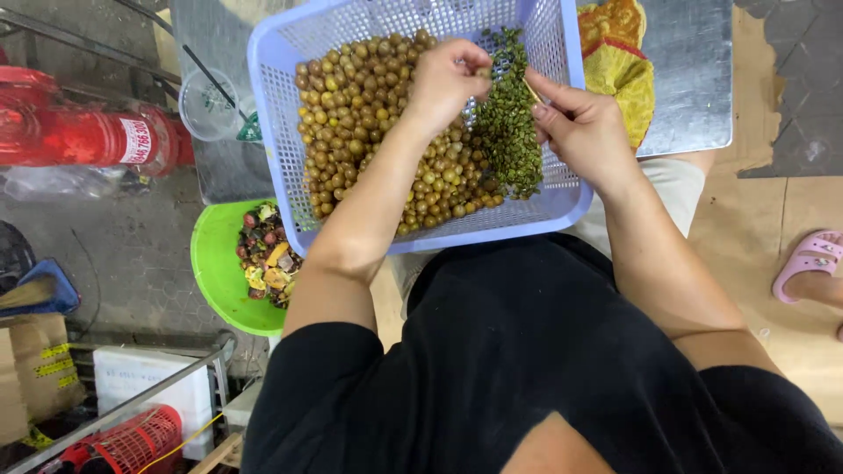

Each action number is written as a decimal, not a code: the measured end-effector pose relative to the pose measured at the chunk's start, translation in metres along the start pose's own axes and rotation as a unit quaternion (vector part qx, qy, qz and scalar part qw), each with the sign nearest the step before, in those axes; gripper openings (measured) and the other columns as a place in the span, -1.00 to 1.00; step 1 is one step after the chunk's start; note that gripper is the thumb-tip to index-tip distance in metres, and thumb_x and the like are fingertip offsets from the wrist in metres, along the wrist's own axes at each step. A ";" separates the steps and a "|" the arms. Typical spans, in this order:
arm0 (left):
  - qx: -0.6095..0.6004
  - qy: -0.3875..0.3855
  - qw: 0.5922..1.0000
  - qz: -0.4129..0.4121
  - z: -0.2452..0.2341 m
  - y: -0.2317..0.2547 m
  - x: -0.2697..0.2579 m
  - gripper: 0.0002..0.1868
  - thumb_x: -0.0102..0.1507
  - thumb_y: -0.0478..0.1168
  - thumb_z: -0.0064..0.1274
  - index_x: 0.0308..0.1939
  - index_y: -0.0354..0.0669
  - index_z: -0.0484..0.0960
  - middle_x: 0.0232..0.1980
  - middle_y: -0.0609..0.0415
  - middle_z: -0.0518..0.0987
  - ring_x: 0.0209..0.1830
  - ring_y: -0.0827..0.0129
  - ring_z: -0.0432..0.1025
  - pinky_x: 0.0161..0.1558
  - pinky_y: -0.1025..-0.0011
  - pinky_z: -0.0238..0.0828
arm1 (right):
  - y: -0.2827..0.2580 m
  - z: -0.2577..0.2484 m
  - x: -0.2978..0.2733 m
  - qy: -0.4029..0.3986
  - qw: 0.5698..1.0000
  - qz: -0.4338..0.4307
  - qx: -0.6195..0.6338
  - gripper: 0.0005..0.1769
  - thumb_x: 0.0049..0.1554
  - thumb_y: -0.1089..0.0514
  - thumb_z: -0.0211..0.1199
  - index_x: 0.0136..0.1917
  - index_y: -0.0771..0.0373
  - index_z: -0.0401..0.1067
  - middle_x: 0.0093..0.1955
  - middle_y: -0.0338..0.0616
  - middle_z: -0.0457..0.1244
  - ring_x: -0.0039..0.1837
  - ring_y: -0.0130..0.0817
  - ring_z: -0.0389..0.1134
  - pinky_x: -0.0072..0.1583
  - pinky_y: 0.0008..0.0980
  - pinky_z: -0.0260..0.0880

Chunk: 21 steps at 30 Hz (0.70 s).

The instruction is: Peeling and pitting small round fruits from a basket into containers using a small wooden stick.

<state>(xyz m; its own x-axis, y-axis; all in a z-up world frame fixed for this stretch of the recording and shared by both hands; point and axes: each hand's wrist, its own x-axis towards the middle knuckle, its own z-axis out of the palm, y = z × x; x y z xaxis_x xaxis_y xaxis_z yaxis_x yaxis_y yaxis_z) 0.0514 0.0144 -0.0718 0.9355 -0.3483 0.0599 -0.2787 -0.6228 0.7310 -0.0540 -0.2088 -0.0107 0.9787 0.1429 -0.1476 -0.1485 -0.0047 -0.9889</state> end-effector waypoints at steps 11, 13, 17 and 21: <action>-0.586 -0.004 0.810 -0.022 -0.031 0.061 -0.048 -0.69 0.35 -0.49 0.16 0.18 -0.35 0.63 0.08 -0.07 0.68 -0.01 0.27 0.60 0.11 0.29 0.62 | -0.046 0.012 -0.013 -0.084 0.979 0.060 0.177 -0.53 0.38 0.29 0.10 0.52 0.03 0.37 -0.29 -0.30 0.24 -0.36 -0.65 0.05 -0.33 -0.61 0.01; -0.609 -0.008 0.793 -0.002 -0.033 0.070 -0.048 -0.72 0.36 -0.49 0.17 0.16 -0.35 0.65 0.03 -0.07 0.69 -0.04 0.28 0.59 0.06 0.32 0.60 | -0.048 0.011 -0.015 -0.071 0.980 0.053 0.179 -0.53 0.39 0.32 0.11 0.52 0.06 0.38 -0.27 -0.28 0.25 -0.34 -0.64 0.07 -0.31 -0.61 0.02; -0.611 -0.008 0.791 0.020 -0.034 0.084 -0.051 -0.76 0.37 -0.47 0.16 0.13 -0.35 0.65 0.01 -0.06 0.68 -0.08 0.29 0.59 0.00 0.33 0.59 | -0.054 0.010 -0.023 -0.062 0.987 0.018 0.149 -0.52 0.37 0.33 0.13 0.52 0.06 0.35 -0.24 -0.26 0.28 -0.34 -0.62 0.09 -0.32 -0.59 0.06; -0.647 -0.009 0.762 0.019 -0.036 0.093 -0.055 -0.77 0.40 -0.42 0.15 0.13 -0.35 0.64 -0.03 -0.03 0.66 -0.13 0.32 0.54 -0.08 0.37 0.52 | -0.061 0.005 -0.032 -0.097 0.985 0.013 0.141 -0.45 0.39 0.32 0.10 0.60 0.04 0.26 -0.23 -0.28 0.26 -0.30 -0.65 0.10 -0.28 -0.62 0.09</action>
<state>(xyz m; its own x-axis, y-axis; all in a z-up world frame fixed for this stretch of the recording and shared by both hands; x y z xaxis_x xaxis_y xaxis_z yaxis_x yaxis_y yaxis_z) -0.0177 0.0007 0.0178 0.9255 -0.3663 0.0966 0.1541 0.5969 0.7874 -0.0766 -0.2082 0.0547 0.9322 0.3335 -0.1406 -0.2343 0.2600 -0.9367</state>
